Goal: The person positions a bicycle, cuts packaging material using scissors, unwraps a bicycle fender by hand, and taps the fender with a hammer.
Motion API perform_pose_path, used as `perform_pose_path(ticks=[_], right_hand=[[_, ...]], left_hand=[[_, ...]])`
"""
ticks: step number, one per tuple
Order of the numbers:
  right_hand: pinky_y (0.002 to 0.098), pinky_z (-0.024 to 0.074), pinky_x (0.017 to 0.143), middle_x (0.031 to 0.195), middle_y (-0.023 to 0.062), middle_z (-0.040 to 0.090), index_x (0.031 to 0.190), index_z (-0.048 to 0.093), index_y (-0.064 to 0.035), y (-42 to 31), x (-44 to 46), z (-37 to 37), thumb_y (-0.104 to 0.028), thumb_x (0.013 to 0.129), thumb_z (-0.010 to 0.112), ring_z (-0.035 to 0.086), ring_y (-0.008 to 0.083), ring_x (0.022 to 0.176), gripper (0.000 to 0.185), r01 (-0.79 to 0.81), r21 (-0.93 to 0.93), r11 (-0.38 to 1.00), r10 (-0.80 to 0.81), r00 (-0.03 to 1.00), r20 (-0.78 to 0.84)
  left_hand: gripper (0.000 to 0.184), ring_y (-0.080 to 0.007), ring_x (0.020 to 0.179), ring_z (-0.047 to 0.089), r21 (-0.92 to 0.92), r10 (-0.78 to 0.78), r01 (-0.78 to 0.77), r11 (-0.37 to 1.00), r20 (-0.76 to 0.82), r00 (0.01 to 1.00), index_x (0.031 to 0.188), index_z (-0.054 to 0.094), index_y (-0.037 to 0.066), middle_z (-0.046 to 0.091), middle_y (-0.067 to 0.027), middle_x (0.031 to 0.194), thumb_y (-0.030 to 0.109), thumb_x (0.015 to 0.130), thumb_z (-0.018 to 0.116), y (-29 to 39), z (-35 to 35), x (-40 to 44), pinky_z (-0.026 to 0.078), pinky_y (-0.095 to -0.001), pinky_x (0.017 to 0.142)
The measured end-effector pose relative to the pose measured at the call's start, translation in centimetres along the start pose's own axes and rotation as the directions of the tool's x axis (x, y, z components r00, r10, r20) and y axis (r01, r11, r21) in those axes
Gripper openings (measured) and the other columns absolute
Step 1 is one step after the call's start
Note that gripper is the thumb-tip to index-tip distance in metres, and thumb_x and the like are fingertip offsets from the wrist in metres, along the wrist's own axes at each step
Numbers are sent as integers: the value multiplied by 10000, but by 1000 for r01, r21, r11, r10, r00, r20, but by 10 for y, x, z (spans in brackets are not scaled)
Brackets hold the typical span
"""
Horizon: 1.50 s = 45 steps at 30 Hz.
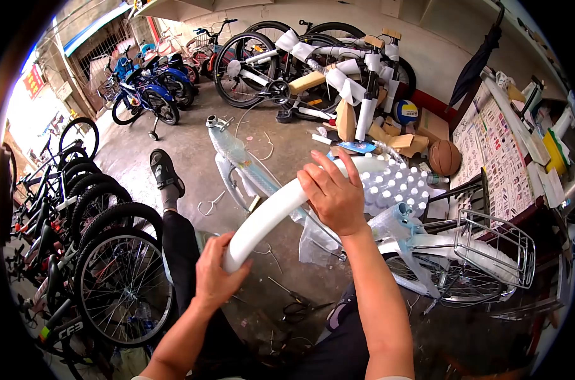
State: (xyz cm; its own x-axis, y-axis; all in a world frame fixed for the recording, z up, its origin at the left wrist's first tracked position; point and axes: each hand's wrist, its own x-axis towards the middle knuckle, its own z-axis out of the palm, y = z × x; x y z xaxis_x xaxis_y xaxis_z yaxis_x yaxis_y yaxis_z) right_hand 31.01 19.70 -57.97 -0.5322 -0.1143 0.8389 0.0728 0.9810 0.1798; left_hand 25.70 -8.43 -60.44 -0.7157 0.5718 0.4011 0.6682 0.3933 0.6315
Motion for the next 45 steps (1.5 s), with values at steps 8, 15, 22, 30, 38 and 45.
perform_pose_path(ticks=[8, 15, 22, 30, 38, 45], right_hand=[[344, 531, 719, 916, 28, 632, 937, 649, -94, 5, 23, -16, -124, 797, 670, 650, 212, 860, 144, 54, -5, 999, -55, 996, -70], [327, 520, 639, 866, 19, 626, 908, 652, -91, -8, 26, -19, -133, 814, 671, 644, 202, 798, 105, -25, 3, 1000, 26, 995, -101], [331, 500, 592, 823, 17, 624, 857, 660, -84, -15, 35, -28, -127, 794, 668, 638, 201, 778, 77, -84, 41, 996, 88, 988, -128], [346, 516, 638, 868, 35, 628, 939, 652, -107, -22, 51, -32, -164, 848, 646, 641, 227, 779, 108, -61, 79, 995, 79, 962, -261], [375, 500, 591, 821, 21, 594, 903, 617, -126, -65, 37, -39, -139, 820, 693, 626, 238, 743, 113, -262, 117, 958, 258, 965, 41], [521, 502, 678, 841, 181, 692, 919, 633, -55, -114, -53, 25, -337, 990, 549, 665, 417, 801, 303, -748, 95, 657, 446, 487, 751]], left_hand=[[447, -374, 933, 660, 148, 43, -31, 989, -78, 996, 1177, 607, 27, 661, -165, 1025, 67, 761, 766, -15, -48, 3, 524, -420, 799], [323, -297, 853, 677, 57, 0, 6, 998, -104, 995, 1109, 659, -4, 683, -146, 934, 6, 797, 742, -16, -79, 20, 510, -352, 776], [312, -314, 833, 650, 116, 25, -9, 993, -139, 990, 1082, 658, -4, 661, -151, 928, -10, 780, 736, 0, -96, 20, 496, -364, 754], [378, -315, 856, 644, 237, 209, -167, 957, -166, 964, 1085, 644, -39, 652, -167, 943, -47, 710, 694, 0, -122, 21, 493, -361, 787], [296, -129, 770, 593, 266, 214, -264, 927, 204, 955, 1116, 694, 16, 668, -40, 865, 59, 825, 730, -6, -199, 104, 468, -282, 703], [368, -191, 743, 667, 391, 16, -392, 833, 690, 724, 1109, 692, 51, 698, -111, 823, 270, 818, 750, -42, -142, 201, 518, -351, 669]])
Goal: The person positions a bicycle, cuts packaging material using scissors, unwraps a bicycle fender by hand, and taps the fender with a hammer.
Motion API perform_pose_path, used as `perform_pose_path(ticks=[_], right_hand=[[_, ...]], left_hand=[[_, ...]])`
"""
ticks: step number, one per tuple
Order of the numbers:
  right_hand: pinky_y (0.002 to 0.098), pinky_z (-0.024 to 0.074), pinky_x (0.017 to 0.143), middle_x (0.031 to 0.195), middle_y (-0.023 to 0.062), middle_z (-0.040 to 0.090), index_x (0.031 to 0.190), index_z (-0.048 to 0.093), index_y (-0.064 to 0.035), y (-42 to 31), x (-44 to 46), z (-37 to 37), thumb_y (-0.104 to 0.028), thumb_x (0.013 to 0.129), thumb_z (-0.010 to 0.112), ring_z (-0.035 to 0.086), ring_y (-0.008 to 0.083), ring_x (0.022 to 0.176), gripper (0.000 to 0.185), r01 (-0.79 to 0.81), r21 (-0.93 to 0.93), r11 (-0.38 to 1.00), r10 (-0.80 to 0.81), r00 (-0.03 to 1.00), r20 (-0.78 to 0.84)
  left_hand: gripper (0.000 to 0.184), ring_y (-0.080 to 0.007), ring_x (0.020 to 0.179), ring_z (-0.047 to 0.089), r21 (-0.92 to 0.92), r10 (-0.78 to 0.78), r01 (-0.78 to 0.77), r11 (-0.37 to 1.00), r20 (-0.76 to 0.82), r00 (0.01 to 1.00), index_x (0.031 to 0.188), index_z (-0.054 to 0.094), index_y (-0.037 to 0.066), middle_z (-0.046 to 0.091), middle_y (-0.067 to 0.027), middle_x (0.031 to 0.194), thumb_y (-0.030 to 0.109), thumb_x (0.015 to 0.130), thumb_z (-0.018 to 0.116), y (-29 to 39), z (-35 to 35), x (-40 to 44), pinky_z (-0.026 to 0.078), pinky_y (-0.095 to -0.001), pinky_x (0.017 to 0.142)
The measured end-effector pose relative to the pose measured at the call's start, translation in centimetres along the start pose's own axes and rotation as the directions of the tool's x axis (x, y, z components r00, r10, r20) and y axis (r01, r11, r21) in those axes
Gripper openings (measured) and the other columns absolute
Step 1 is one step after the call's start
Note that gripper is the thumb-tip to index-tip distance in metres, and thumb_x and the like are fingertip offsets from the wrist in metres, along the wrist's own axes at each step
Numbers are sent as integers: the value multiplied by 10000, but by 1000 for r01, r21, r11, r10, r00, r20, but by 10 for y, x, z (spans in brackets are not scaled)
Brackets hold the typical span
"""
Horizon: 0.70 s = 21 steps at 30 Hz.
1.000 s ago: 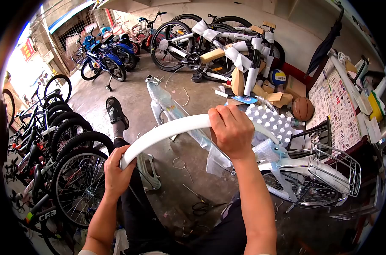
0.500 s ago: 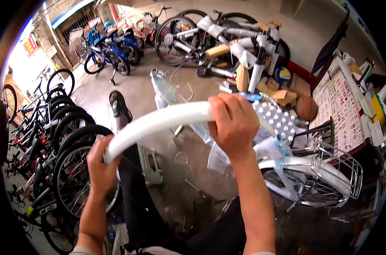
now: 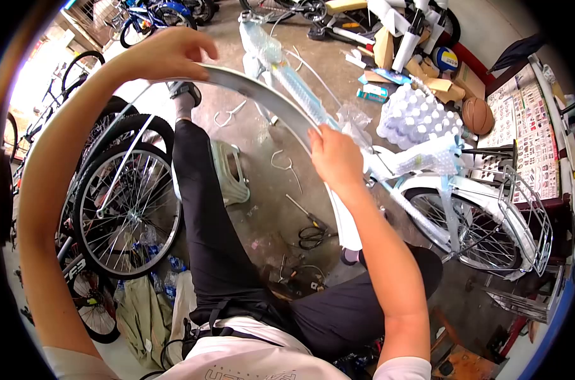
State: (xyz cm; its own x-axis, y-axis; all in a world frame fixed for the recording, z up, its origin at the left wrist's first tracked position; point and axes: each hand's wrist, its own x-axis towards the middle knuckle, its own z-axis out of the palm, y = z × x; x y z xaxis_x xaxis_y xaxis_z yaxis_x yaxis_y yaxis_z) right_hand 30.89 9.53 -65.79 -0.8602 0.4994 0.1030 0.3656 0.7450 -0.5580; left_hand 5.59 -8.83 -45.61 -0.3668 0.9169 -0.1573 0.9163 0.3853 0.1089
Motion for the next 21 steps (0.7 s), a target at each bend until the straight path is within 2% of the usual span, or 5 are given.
perform_pose_path(ticks=[6, 13, 16, 18, 21], right_hand=[[553, 513, 771, 897, 252, 696, 924, 693, -40, 49, -71, 126, -439, 980, 526, 668, 471, 889, 436, -253, 87, 964, 223, 939, 261], [550, 527, 803, 873, 268, 695, 920, 699, -27, 94, -108, 177, -409, 971, 547, 675, 463, 879, 414, -281, -3, 960, 259, 880, 399], [535, 555, 781, 880, 240, 713, 935, 716, -48, 100, -104, 168, -380, 955, 587, 698, 435, 867, 357, -245, -110, 963, 269, 868, 418], [528, 561, 782, 890, 230, 718, 929, 721, -55, 106, -96, 169, -365, 946, 590, 702, 435, 864, 337, -234, -152, 960, 277, 862, 423], [539, 544, 821, 952, 229, 719, 939, 717, -52, 116, -86, 170, -308, 931, 567, 689, 444, 924, 297, -191, -96, 977, 214, 878, 428]], left_hand=[[370, -316, 1043, 695, 313, 5, -191, 930, 511, 860, 1149, 732, 170, 738, -104, 1067, 87, 807, 617, 14, 118, 38, 551, -440, 833], [260, -324, 1002, 707, 391, 35, -455, 800, 727, 686, 1094, 735, 161, 730, -106, 1045, 144, 853, 639, 18, 232, 62, 560, -440, 825], [129, -242, 758, 732, 495, 208, -600, 628, 636, 743, 863, 794, 176, 725, -15, 759, 228, 749, 763, 39, 265, 63, 555, -449, 644], [132, -250, 879, 731, 407, 303, -715, 568, 705, 641, 880, 769, 142, 738, -66, 978, 213, 829, 670, 99, 250, 52, 568, -475, 761], [219, -273, 863, 725, 124, 469, -806, 579, 758, 453, 977, 796, 144, 754, -60, 917, 256, 837, 671, 169, 250, 17, 535, -511, 818]])
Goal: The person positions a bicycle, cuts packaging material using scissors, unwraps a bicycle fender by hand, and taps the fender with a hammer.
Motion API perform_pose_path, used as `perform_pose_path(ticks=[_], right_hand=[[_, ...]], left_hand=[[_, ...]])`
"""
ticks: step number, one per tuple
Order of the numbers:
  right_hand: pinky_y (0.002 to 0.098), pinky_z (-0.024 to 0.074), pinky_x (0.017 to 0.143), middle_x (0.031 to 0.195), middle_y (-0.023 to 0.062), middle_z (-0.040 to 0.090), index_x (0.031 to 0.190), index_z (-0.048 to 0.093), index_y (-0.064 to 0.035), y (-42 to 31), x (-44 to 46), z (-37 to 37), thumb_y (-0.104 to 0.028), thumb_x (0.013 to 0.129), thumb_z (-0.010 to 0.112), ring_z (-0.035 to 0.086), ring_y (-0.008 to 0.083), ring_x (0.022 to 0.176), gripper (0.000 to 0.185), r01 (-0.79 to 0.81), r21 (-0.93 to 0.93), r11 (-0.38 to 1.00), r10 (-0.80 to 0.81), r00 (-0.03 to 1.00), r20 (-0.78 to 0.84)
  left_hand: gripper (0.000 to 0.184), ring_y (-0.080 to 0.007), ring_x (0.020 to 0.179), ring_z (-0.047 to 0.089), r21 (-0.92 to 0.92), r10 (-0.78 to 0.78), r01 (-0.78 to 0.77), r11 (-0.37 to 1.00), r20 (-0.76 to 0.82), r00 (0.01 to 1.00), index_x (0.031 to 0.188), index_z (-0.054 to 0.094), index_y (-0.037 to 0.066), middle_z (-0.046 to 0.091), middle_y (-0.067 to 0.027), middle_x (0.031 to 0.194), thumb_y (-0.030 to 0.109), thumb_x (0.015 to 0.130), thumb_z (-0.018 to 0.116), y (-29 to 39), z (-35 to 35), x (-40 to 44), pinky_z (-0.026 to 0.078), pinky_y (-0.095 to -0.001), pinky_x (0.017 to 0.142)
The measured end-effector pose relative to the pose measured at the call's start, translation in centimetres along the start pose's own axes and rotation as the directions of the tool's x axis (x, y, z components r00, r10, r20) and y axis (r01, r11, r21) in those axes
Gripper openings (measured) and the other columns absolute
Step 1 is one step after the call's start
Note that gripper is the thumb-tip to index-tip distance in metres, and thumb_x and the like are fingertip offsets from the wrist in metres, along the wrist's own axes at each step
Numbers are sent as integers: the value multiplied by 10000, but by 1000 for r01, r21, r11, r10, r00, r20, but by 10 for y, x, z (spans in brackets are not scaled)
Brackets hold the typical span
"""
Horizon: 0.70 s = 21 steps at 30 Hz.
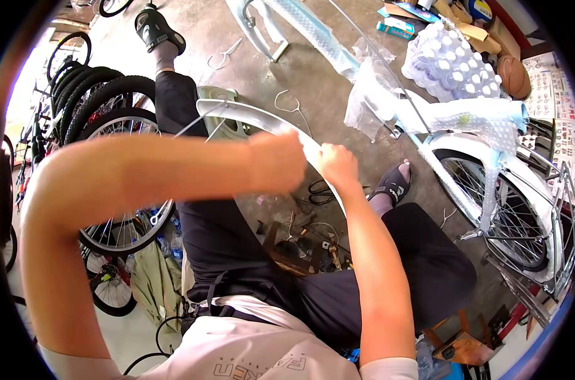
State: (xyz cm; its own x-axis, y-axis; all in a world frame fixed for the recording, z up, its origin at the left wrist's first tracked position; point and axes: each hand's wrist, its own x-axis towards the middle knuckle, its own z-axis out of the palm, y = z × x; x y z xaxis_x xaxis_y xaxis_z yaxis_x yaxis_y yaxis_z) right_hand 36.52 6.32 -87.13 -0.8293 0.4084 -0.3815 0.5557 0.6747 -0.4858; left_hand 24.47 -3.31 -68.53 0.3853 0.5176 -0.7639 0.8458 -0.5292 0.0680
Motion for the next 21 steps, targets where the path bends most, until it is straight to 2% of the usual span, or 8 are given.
perform_pose_path(ticks=[1, 2, 8, 11, 13, 15, 18, 21], right_hand=[[539, 542, 828, 959, 235, 717, 948, 714, -48, -1, 3, -3, -311, 933, 562, 688, 447, 930, 304, -23, -5, 1000, 23, 1000, 13], [538, 539, 834, 967, 241, 715, 957, 710, -44, -4, 7, -4, -313, 936, 556, 686, 450, 936, 311, -45, -8, 999, 45, 999, 26], [547, 526, 857, 1011, 255, 705, 1014, 667, -33, -16, 17, -15, -286, 930, 522, 673, 452, 988, 303, -106, -46, 993, 108, 993, 51], [548, 516, 879, 1016, 257, 702, 1038, 652, -28, -27, 19, -21, -283, 936, 504, 666, 448, 1017, 312, -89, -45, 995, 92, 993, 70], [547, 509, 885, 1025, 261, 697, 1037, 633, -16, -29, 15, -17, -271, 939, 486, 656, 444, 1042, 310, -123, -33, 992, 126, 989, 81], [546, 506, 877, 1027, 263, 694, 1026, 627, -16, -26, 9, -14, -261, 933, 487, 653, 445, 1042, 297, -127, -38, 991, 131, 983, 132], [541, 514, 866, 1026, 270, 695, 1024, 633, -22, -24, 15, -6, -250, 920, 497, 661, 447, 1023, 286, -102, -15, 995, 103, 982, 161], [537, 521, 857, 1009, 272, 700, 1019, 648, -33, -23, 12, -5, -259, 909, 509, 671, 453, 995, 287, -99, 8, 995, 96, 981, 167]], left_hand=[[237, -277, 886, 722, -190, -79, 70, 979, -38, 996, 1017, 798, 174, 763, -71, 974, 282, 850, 670, 24, 4, 12, 530, -511, 817], [244, -291, 934, 720, 3, 0, 0, 1000, -100, 995, 1027, 800, 189, 766, -62, 1015, 313, 878, 652, 49, 9, 22, 529, -522, 828], [255, -284, 1014, 718, -570, 36, -28, 821, 2, 999, 1082, 772, 149, 745, -95, 1113, 239, 867, 669, 116, 98, 146, 569, -454, 795], [364, -307, 1139, 664, -784, -396, 226, 578, -28, 918, 1186, 679, 120, 674, -136, 1223, 203, 833, 700, 132, 194, 197, 564, -457, 866], [311, -336, 1105, 672, -905, -618, 349, 242, 133, 775, 1152, 688, 106, 683, -147, 1202, 185, 852, 665, 147, 237, 202, 558, -479, 880], [290, -376, 1049, 693, -881, -561, 472, 29, 377, 738, 1147, 659, 76, 700, -156, 1177, 163, 875, 609, 148, 251, 187, 554, -479, 894], [272, -376, 1058, 667, -837, -625, 544, 62, 392, 675, 1168, 644, 84, 675, -153, 1173, 166, 919, 568, 144, 266, 179, 544, -489, 872], [239, -322, 1074, 610, -789, -821, 524, 321, 45, 569, 1153, 645, 112, 628, -120, 1136, 178, 948, 542, 133, 268, 187, 506, -447, 878]])
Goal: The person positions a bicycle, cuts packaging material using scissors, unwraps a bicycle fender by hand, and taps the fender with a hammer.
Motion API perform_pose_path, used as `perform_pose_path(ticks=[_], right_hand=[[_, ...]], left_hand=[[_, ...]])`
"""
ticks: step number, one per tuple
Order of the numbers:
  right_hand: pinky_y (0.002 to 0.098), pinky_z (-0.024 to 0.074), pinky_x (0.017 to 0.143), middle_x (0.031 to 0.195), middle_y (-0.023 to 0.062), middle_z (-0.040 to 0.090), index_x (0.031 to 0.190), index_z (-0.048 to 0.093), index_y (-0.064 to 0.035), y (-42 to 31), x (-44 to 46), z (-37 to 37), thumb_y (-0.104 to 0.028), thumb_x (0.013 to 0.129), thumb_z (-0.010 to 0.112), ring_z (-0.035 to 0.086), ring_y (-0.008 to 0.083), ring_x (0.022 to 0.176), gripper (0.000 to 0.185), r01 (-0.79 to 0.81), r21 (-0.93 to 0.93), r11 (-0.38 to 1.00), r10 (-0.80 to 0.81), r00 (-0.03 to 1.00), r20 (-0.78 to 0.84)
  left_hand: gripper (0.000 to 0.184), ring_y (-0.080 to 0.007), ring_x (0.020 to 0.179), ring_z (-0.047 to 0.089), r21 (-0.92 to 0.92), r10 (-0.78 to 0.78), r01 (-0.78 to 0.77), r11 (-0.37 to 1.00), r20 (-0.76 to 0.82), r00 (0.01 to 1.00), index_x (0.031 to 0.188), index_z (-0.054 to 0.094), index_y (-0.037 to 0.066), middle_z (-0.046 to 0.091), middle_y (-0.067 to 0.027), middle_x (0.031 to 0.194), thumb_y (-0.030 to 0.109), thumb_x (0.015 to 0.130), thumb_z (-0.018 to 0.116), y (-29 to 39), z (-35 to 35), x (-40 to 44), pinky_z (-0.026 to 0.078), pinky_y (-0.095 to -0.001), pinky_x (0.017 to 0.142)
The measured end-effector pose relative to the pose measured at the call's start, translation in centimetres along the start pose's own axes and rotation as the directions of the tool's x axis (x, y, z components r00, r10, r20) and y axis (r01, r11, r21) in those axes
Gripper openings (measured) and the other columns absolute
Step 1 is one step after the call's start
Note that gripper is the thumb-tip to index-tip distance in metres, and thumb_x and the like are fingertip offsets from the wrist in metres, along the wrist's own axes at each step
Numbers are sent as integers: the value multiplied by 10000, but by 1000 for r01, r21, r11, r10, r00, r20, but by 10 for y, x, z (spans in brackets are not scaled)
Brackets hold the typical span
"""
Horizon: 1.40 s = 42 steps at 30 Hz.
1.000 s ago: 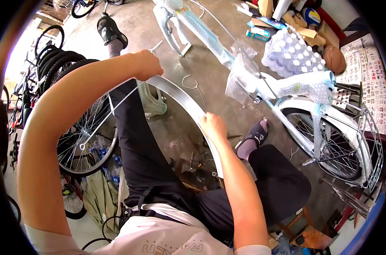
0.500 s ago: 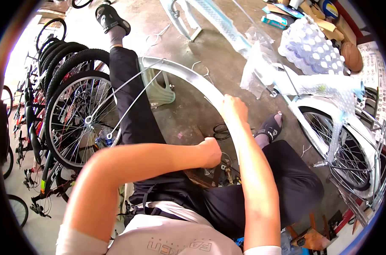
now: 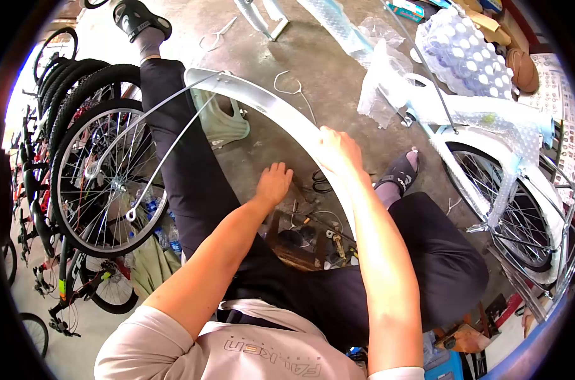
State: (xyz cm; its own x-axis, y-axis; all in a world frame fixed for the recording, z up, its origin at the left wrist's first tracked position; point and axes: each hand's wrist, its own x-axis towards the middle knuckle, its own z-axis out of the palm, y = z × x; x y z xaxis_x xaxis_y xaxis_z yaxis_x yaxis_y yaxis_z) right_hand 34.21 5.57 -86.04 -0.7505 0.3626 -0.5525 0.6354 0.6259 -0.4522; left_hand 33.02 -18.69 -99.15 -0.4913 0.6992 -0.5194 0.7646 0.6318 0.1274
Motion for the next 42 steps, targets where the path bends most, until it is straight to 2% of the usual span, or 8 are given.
perform_pose_path(ticks=[5, 12, 17, 19, 25, 31, 36, 42], right_hand=[[544, 484, 812, 975, 273, 661, 946, 559, -6, -8, -9, -9, -237, 911, 500, 627, 480, 991, 241, 21, 83, 996, -22, 1000, 17], [553, 498, 808, 948, 300, 667, 974, 566, 18, -1, -6, 1, -242, 901, 524, 638, 494, 950, 273, 87, 170, 982, -90, 996, 10], [515, 490, 921, 1176, 324, 632, 1185, 566, 40, 6, -4, 13, -256, 896, 564, 610, 474, 1120, 413, 218, 300, 929, -219, 975, -32], [477, 490, 957, 1223, 288, 646, 1291, 549, 30, -10, -18, 7, -281, 908, 601, 622, 430, 1159, 497, 248, 349, 904, -171, 956, -237], [399, 494, 942, 1186, 226, 684, 1276, 556, 59, -18, -27, -13, -264, 927, 655, 657, 299, 1112, 486, 232, 654, 720, -218, 970, -104], [358, 502, 862, 1077, 161, 687, 1204, 588, 61, -23, -30, -16, -235, 918, 652, 633, 210, 983, 417, 271, 674, 687, -269, 957, -111], [334, 494, 858, 1047, 127, 679, 1200, 593, 51, -19, -30, -30, -223, 880, 605, 620, 187, 960, 422, 202, 642, 739, -261, 965, -3], [317, 498, 886, 1102, 113, 639, 1383, 491, 20, 12, 7, 9, -153, 818, 553, 621, 170, 984, 594, 349, 622, 701, -265, 937, -226]], left_hand=[[194, -239, 1095, 542, 329, 425, -435, 839, 103, 899, 1081, 660, 148, 594, -65, 1095, 215, 945, 538, -4, -4, 20, 407, -404, 953], [227, -249, 1072, 565, 381, 438, -473, 794, 179, 881, 1086, 693, 134, 629, -54, 1104, 238, 974, 524, -11, 11, 22, 427, -467, 952], [266, -239, 1014, 702, 185, 257, -464, 866, 631, 732, 1120, 742, 147, 737, 5, 1076, 287, 940, 605, 14, 7, 24, 556, -453, 798], [265, -223, 1077, 718, 57, 130, -202, 978, 595, 793, 1110, 776, 138, 739, -71, 1192, 209, 914, 612, 22, 31, 19, 579, -401, 798], [372, -279, 1077, 713, 107, 257, -463, 880, 712, 654, 1100, 770, 82, 742, -133, 1146, 313, 831, 657, 6, -109, -16, 572, -420, 849], [644, -357, 1171, 652, -182, -56, 141, 973, 409, 911, 1253, 645, -44, 683, -251, 1207, 475, 873, 645, -35, -136, -61, 502, -450, 1001], [326, -160, 524, 550, -848, -264, 476, 233, 416, 870, 1021, 600, -12, 599, -64, 755, 307, 973, 648, -38, -161, -106, 456, -326, 476], [174, -98, 544, 549, -989, -269, -106, -103, -75, 960, 1008, 521, 53, 562, -10, 728, 128, 959, 670, -10, -187, -147, 433, -262, 498]])
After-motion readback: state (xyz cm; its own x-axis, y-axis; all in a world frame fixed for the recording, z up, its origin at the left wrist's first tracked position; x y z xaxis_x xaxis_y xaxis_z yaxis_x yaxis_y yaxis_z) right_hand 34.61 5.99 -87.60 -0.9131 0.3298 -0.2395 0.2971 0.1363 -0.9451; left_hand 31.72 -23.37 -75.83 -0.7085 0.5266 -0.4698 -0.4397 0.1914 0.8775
